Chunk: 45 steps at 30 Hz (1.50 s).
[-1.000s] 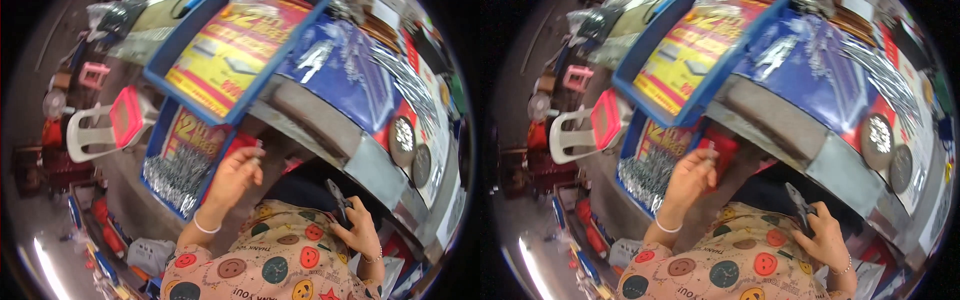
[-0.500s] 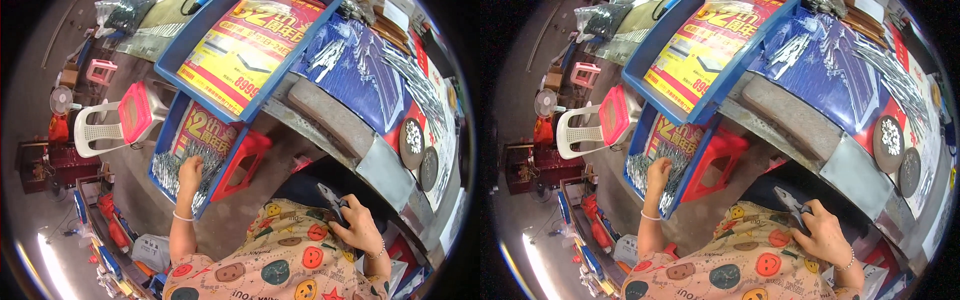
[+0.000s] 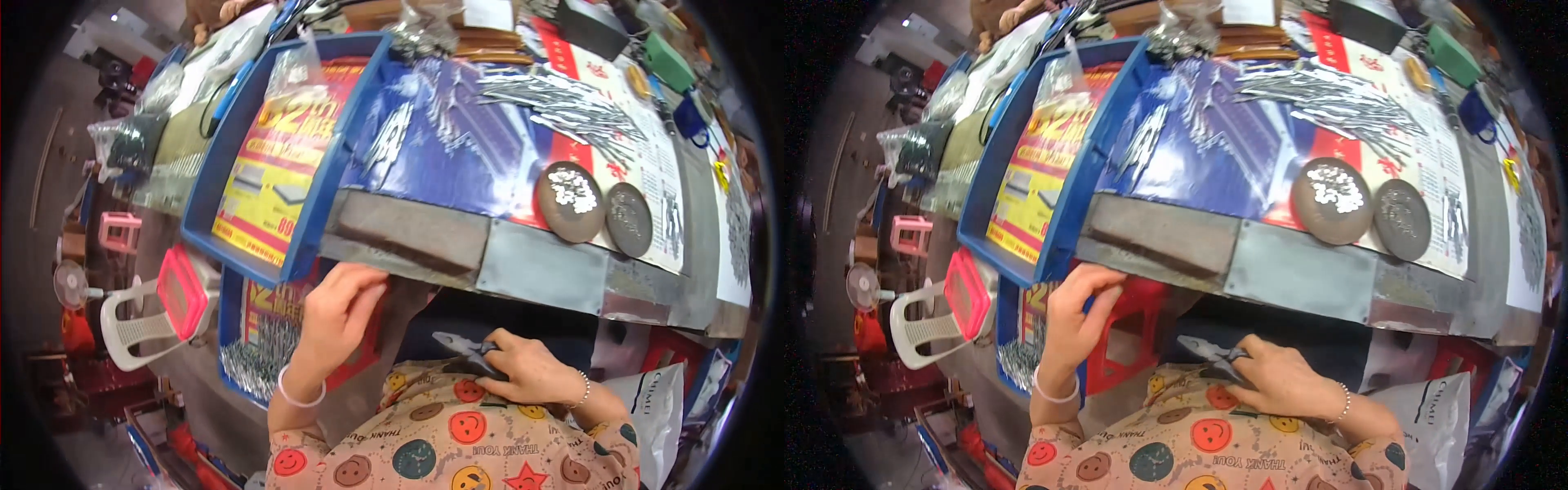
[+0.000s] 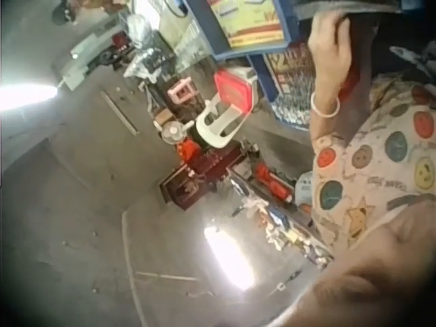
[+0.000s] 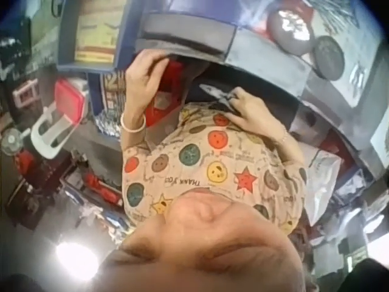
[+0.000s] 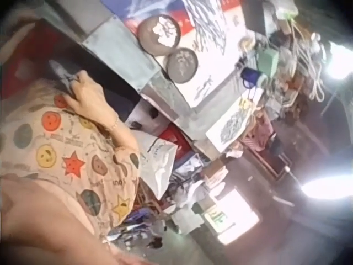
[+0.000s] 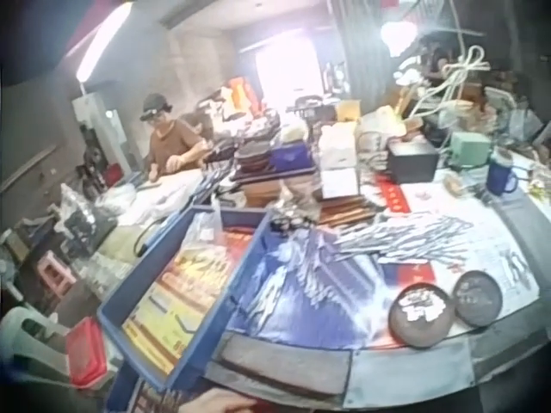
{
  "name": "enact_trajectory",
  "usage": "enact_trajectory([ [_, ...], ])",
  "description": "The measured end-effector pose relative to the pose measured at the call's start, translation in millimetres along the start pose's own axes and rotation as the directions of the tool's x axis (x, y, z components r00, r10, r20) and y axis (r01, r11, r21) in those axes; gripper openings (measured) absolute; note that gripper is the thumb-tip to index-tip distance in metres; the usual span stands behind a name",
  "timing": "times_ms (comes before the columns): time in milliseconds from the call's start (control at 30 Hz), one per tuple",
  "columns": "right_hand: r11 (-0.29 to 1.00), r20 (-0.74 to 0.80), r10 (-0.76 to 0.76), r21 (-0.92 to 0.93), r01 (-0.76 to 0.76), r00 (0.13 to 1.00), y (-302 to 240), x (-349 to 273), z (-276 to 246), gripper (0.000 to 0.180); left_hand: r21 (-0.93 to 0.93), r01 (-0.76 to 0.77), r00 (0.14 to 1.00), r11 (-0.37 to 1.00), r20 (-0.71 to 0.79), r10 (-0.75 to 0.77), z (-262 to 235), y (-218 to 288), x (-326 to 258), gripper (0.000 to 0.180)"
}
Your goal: Assembling small metal components by crimping or manipulating them with pliers.
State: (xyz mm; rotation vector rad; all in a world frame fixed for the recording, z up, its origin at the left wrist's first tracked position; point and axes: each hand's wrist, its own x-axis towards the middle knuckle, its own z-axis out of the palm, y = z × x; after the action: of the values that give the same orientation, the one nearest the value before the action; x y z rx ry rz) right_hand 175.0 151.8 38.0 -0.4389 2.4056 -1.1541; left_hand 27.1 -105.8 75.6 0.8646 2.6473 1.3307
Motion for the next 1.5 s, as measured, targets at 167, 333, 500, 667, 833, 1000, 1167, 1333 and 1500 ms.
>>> enact_trajectory([
  [167,0.995,-0.064,0.099,0.024,-0.098,0.993,8,-30,1,0.033,0.273,-0.145,0.985,0.951,-0.054,0.166,37,-16,91,0.015],
  [333,0.987,-0.230,0.154,0.089,-0.136,0.961,26,-57,8,0.033,0.635,-0.011,0.996,0.773,-0.061,0.064,58,-58,144,0.021],
  [500,0.974,-0.238,0.194,0.167,-0.156,0.952,34,-64,9,0.032,0.621,-0.019,0.999,0.784,-0.024,0.043,59,-74,158,0.014],
  [667,0.983,-0.230,0.151,0.142,-0.120,0.961,38,-61,12,0.032,0.507,0.016,0.998,0.862,-0.062,0.018,55,-70,152,0.022],
  [833,0.991,-0.228,0.111,0.105,-0.088,0.967,36,-58,14,0.032,0.363,0.002,0.987,0.932,-0.149,0.056,40,-37,130,0.032],
  [1000,0.989,-0.254,0.112,0.125,-0.082,0.961,28,-53,14,0.031,-0.552,0.074,0.990,0.831,-0.061,-0.129,46,-2,83,0.027],
  [1167,0.985,-0.235,0.138,0.138,-0.108,0.962,15,-43,2,0.030,-0.760,0.210,0.977,0.615,0.141,-0.160,61,3,47,0.023],
  [1333,0.988,-0.412,0.064,0.152,-0.001,0.909,4,-29,-13,0.026,-0.857,0.254,0.967,0.448,0.206,-0.152,72,7,32,0.016],
  [1500,0.993,-0.522,-0.020,0.091,0.079,0.853,-13,-12,-38,0.019,-0.869,0.095,0.995,0.485,0.085,-0.041,86,1,36,0.015],
])
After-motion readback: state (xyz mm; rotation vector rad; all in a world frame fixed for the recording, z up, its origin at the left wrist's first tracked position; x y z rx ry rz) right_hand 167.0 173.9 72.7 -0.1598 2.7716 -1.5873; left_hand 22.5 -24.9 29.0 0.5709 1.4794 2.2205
